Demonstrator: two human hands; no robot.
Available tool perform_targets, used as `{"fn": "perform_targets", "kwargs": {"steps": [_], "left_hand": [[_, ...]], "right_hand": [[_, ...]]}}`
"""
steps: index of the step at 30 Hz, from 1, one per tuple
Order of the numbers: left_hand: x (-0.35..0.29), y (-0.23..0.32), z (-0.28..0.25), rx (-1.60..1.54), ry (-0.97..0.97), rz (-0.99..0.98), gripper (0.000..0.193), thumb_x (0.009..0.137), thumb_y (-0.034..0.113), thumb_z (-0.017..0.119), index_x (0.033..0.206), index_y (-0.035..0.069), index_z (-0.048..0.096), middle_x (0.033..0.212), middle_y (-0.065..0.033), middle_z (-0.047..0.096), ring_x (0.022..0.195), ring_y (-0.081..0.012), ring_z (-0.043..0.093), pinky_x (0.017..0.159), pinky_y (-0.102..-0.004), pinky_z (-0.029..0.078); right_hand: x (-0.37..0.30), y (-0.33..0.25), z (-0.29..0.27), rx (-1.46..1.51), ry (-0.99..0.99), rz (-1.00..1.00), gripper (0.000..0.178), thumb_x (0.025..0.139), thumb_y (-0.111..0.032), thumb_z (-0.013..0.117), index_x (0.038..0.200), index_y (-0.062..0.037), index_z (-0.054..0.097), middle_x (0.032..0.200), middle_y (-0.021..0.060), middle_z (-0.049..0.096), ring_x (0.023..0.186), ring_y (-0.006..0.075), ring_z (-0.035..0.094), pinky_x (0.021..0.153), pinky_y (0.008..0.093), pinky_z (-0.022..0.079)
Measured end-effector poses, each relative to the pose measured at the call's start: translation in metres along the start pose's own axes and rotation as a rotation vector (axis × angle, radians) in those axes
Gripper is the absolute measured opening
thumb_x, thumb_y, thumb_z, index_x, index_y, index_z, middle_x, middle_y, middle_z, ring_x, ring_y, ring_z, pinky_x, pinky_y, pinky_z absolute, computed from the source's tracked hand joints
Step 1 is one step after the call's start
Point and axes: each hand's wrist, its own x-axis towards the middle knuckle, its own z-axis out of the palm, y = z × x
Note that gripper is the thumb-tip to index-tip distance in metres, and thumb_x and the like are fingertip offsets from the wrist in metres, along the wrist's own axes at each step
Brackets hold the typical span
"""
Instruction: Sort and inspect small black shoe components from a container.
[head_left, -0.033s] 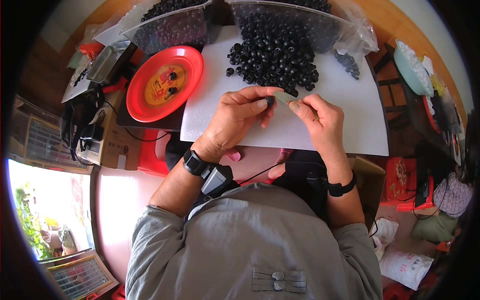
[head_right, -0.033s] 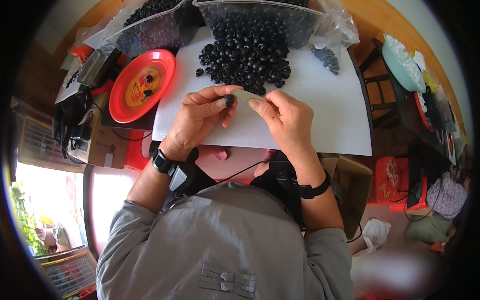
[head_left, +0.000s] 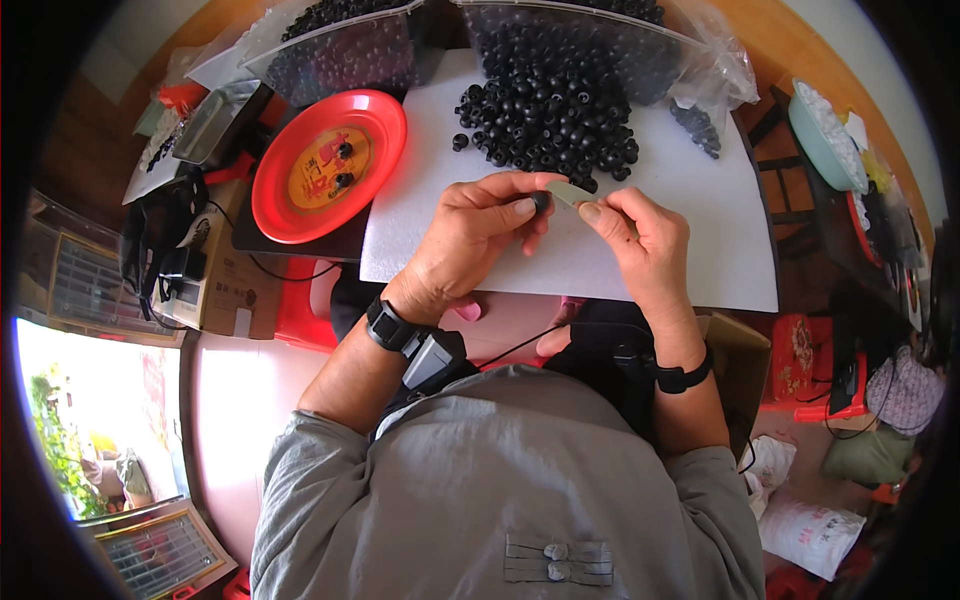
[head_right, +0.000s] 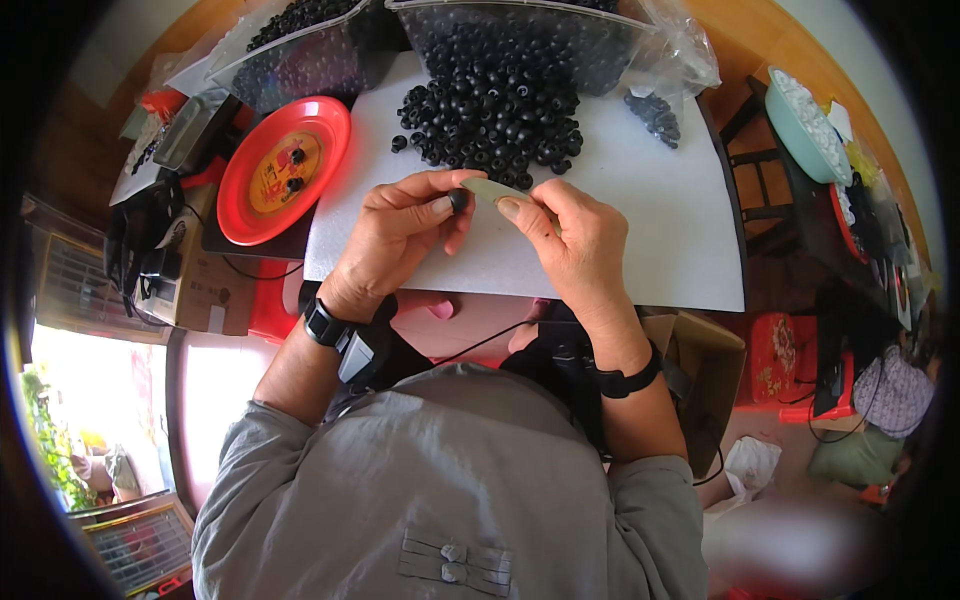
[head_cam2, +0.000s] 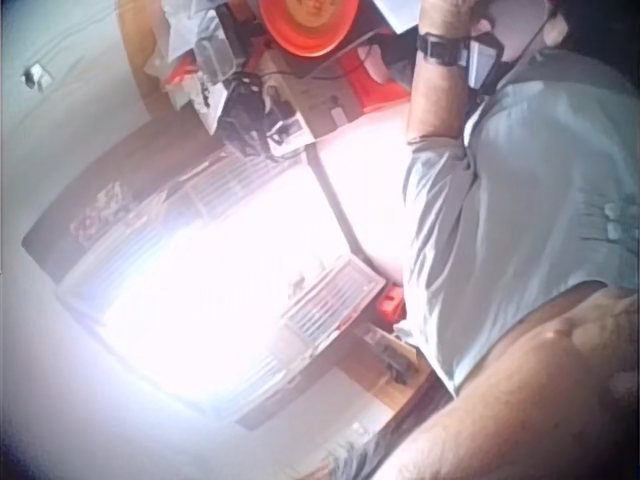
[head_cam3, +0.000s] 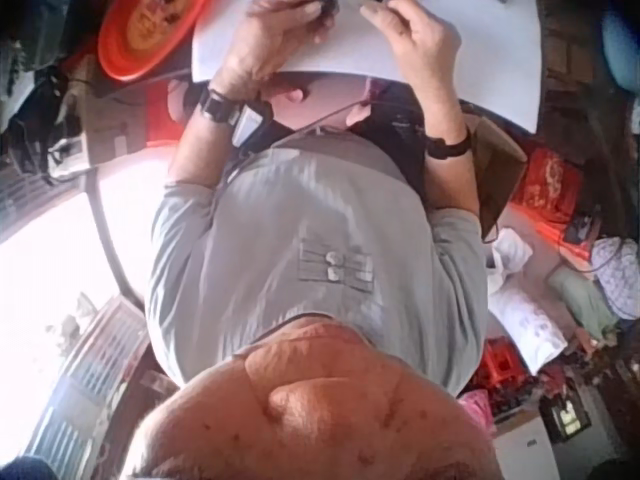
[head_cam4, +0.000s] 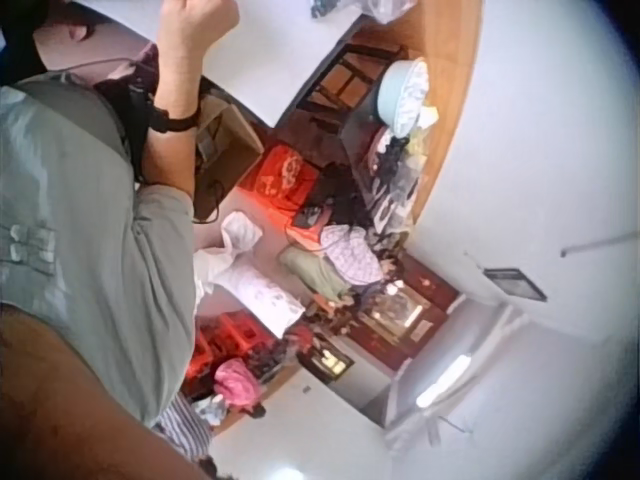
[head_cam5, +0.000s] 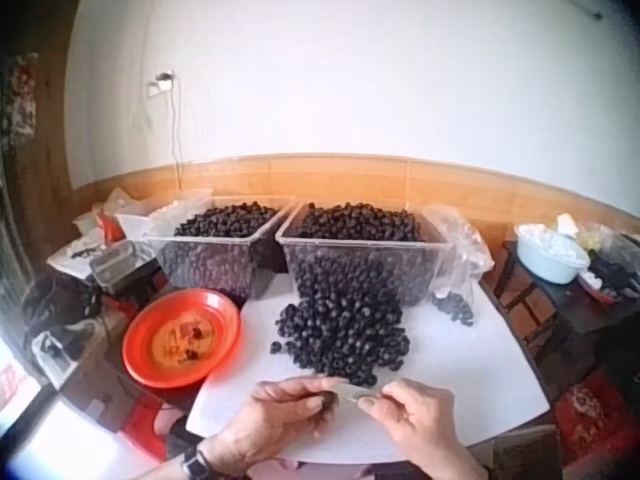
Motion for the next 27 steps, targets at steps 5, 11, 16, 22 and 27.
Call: {"fn": "perform_targets", "kwargs": {"steps": [5,11,16,22,27], "left_hand": [[-0.0014,-0.0009,-0.0018,0.007,-0.045,0.010,0.032,0.099,0.001,0.054,0.129,-0.005,0.061,0.110,-0.0128,0.065,0.092,-0.0184,0.061,0.074,-0.0301,0.050],[-0.0026,-0.0003,0.0062,0.082,0.001,0.049,0.032,0.097,0.002,0.055,0.127,-0.005,0.063,0.097,-0.0078,0.061,0.079,-0.0159,0.055,0.074,-0.0270,0.046],[-0.0023,0.0004,0.0061,0.107,-0.002,0.036,0.032,0.098,0.004,0.054,0.128,-0.005,0.063,0.097,-0.0076,0.060,0.079,-0.0156,0.054,0.074,-0.0274,0.046],[-0.0028,0.0013,0.0053,0.097,0.001,0.033,0.032,0.099,0.005,0.053,0.127,-0.005,0.063,0.094,-0.0078,0.060,0.079,-0.0155,0.053,0.074,-0.0276,0.046],[-0.0025,0.0003,-0.0001,0.075,-0.033,0.040,0.031,0.099,0.002,0.052,0.127,-0.009,0.061,0.107,-0.0097,0.060,0.088,-0.0168,0.057,0.072,-0.0284,0.047]], "right_hand": [[-0.0009,-0.0011,0.0012,-0.025,0.004,-0.018,0.030,0.090,-0.027,0.074,0.075,-0.0036,0.062,0.059,0.0058,0.057,0.050,0.0168,0.052,0.048,0.0311,0.040],[-0.0024,-0.0020,-0.0001,-0.064,-0.010,-0.036,0.029,0.089,-0.026,0.075,0.076,-0.0042,0.061,0.063,0.0064,0.059,0.053,0.0199,0.055,0.049,0.0324,0.042],[-0.0029,0.0000,-0.0002,-0.053,-0.010,-0.067,0.029,0.089,-0.027,0.074,0.077,-0.0042,0.061,0.064,0.0062,0.059,0.054,0.0204,0.056,0.050,0.0330,0.043],[-0.0018,0.0000,0.0011,-0.077,-0.011,-0.133,0.027,0.089,-0.024,0.074,0.076,-0.0049,0.060,0.065,0.0057,0.059,0.054,0.0207,0.056,0.049,0.0329,0.042],[-0.0015,0.0003,0.0007,-0.088,-0.007,-0.170,0.027,0.088,-0.023,0.075,0.075,-0.0056,0.059,0.064,0.0055,0.058,0.054,0.0211,0.056,0.049,0.0335,0.042]]}}
